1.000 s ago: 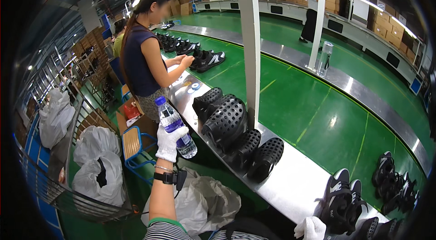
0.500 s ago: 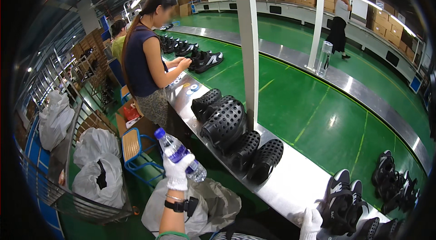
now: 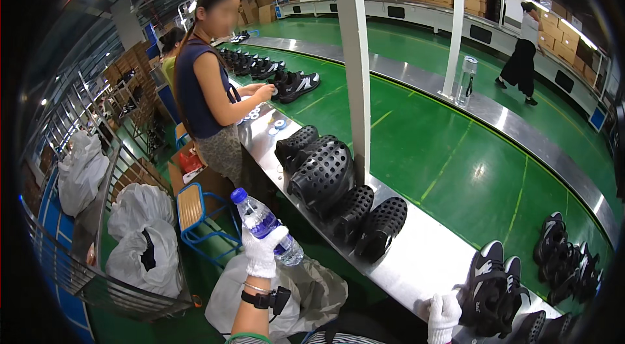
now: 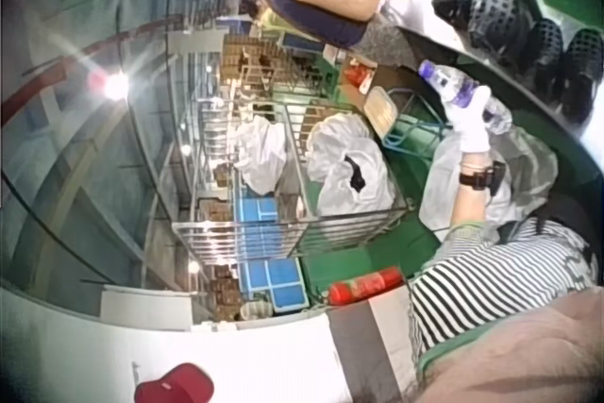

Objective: Inspect and organize shoes on a conveyor belt and assembly line.

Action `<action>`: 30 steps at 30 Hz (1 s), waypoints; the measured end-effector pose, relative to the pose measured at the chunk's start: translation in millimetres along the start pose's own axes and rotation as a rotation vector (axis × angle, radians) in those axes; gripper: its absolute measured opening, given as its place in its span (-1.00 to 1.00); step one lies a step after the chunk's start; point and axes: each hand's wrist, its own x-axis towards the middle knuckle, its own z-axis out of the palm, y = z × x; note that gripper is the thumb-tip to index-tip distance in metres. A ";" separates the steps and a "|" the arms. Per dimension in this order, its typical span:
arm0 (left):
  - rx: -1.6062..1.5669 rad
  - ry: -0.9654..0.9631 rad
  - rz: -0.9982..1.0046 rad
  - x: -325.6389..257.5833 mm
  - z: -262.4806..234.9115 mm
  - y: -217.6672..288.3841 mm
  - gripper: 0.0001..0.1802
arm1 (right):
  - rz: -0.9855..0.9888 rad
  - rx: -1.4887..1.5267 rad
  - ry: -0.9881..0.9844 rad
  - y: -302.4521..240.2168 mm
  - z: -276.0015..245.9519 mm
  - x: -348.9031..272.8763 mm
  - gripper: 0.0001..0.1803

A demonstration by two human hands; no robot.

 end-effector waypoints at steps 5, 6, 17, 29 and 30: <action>0.219 -0.023 0.118 50.7 1.8 13.6 -0.41 | -0.086 -0.082 0.003 6.1 3.3 0.7 -0.79; 0.245 0.050 0.216 62.8 5.1 17.0 -0.39 | -0.135 -0.107 0.016 8.7 4.1 0.8 -0.79; 0.267 0.081 0.266 108.6 -1.9 55.8 -0.34 | -0.134 -0.098 0.024 19.9 13.8 -2.0 -0.68; 0.040 -0.019 0.232 137.0 -25.5 38.9 -0.47 | 0.307 1.648 -0.356 -120.2 -35.0 112.9 -0.08; 0.022 -0.027 0.279 143.6 -29.0 42.6 -0.47 | 0.314 1.721 -0.386 -129.1 -35.3 121.0 -0.06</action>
